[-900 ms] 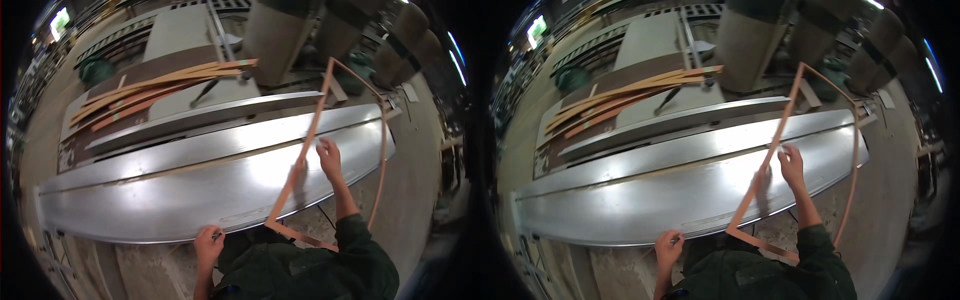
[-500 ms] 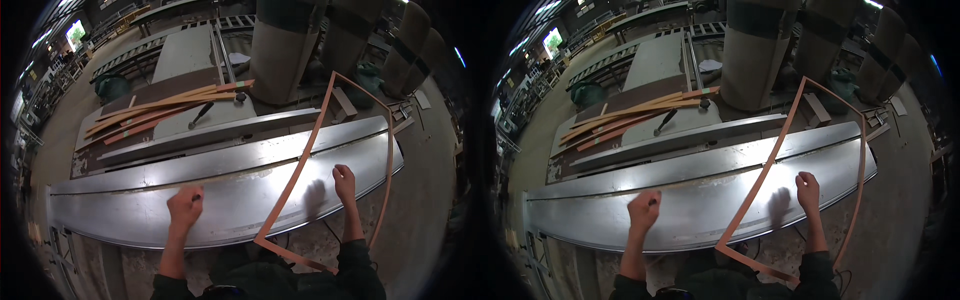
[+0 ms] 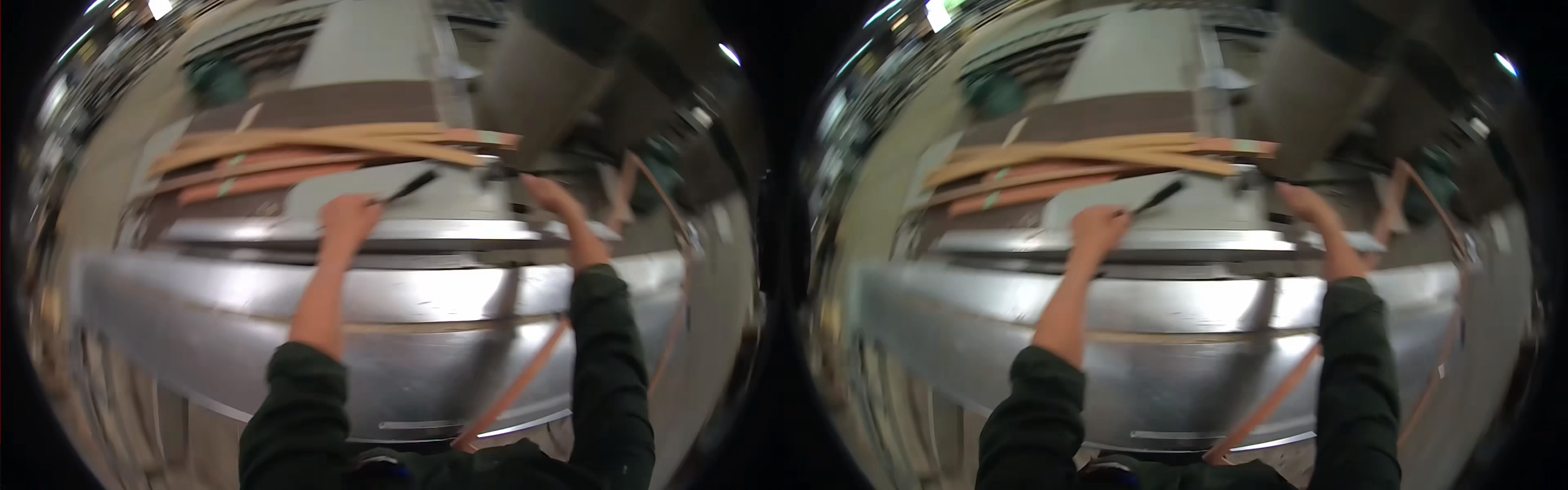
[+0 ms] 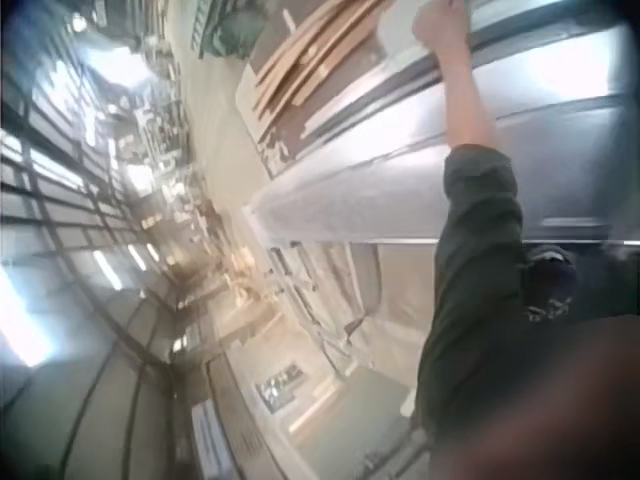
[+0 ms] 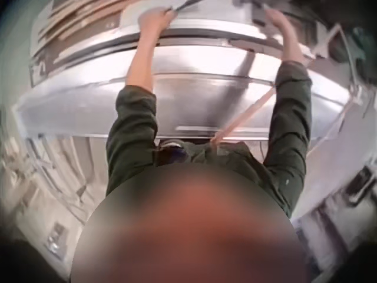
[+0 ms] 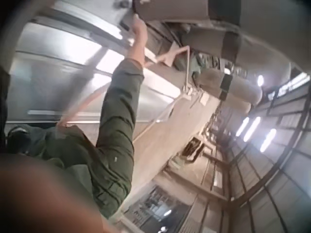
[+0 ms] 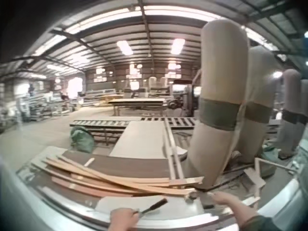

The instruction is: Measuring and aligning a rectangular wooden frame on a sliding table saw in a factory setting.

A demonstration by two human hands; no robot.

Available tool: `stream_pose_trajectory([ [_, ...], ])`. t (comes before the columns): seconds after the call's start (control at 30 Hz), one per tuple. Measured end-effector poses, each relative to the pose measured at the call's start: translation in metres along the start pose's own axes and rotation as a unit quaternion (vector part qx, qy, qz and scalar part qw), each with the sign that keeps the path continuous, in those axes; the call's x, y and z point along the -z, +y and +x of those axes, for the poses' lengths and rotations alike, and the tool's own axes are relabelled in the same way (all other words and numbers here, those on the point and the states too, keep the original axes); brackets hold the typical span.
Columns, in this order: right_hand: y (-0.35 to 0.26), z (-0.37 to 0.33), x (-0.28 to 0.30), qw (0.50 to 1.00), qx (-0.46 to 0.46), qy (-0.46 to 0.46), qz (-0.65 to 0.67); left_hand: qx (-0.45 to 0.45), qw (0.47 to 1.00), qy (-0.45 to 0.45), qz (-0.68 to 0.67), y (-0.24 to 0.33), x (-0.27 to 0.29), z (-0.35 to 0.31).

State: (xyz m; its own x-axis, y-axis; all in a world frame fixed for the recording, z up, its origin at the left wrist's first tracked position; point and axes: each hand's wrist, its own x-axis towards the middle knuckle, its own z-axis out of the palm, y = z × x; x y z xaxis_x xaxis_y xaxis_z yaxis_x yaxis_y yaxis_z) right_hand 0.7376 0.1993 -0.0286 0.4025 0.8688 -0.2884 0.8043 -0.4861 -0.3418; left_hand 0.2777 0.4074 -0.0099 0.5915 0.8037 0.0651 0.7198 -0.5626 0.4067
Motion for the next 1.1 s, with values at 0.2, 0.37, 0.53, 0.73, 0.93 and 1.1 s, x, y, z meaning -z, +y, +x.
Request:
stream_pose_trajectory([
  [0.2,0.054,0.092,-0.063,0.968,-0.140,-0.201,0.059,0.084,0.996,0.016,0.033,0.021,0.016,-0.005],
  [0.37,0.068,0.112,-0.078,0.952,-0.165,-0.239,0.095,0.079,0.995,0.017,0.052,0.021,0.010,-0.006],
  [0.53,0.033,0.091,-0.037,0.965,-0.150,-0.203,0.071,-0.033,0.984,0.024,0.176,0.020,0.018,-0.002],
  [0.73,-0.005,0.054,-0.007,0.987,-0.088,-0.116,0.070,0.050,0.959,-0.147,0.239,-0.048,0.129,-0.014],
  [0.93,-0.018,0.048,-0.005,0.986,-0.061,-0.121,0.099,0.076,0.964,-0.120,0.226,-0.115,0.162,-0.054],
  [1.1,-0.013,0.050,-0.009,0.983,-0.061,-0.117,0.127,0.106,0.945,-0.142,0.276,-0.111,0.156,-0.050],
])
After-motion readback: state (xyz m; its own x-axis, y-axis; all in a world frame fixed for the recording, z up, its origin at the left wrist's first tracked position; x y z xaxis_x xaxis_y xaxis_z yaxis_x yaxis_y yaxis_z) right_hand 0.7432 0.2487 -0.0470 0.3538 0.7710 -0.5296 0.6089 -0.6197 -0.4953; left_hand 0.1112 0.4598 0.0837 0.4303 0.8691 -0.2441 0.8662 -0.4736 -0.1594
